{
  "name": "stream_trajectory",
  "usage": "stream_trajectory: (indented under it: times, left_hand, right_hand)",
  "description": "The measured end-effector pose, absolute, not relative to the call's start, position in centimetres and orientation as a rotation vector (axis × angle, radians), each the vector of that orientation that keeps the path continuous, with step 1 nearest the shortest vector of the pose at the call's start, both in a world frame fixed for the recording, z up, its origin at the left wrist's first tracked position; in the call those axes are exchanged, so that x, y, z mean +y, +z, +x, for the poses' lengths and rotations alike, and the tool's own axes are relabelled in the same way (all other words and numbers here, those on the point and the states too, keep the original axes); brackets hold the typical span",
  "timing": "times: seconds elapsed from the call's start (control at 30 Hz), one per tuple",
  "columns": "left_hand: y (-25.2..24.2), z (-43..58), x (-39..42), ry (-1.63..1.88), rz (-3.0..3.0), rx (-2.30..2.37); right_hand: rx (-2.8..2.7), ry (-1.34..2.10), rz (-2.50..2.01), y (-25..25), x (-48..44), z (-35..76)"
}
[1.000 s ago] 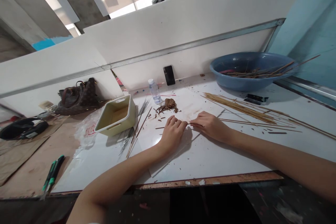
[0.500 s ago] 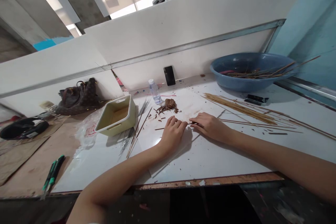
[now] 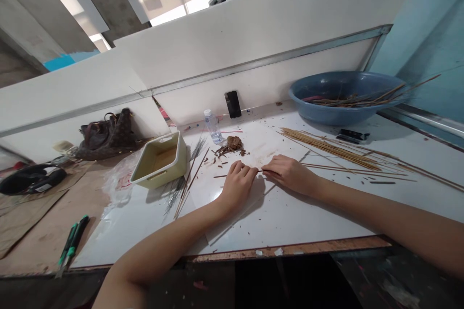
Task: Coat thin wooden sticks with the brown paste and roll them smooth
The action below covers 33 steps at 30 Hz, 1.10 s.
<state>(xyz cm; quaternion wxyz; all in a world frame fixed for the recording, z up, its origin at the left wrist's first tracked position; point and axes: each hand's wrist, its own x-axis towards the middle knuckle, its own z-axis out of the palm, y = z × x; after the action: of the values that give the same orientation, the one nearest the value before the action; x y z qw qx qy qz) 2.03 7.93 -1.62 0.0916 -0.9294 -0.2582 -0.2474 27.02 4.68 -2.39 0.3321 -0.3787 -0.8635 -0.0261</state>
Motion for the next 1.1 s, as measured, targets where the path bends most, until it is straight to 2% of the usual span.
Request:
stream_trajectory:
  times: [1.1]
  left_hand:
    - [-2.06,2.13,8.06,-0.770,-2.731,-0.817]
  right_hand:
    - [-2.350,-0.174,-0.991,-1.70,4.73,27.34]
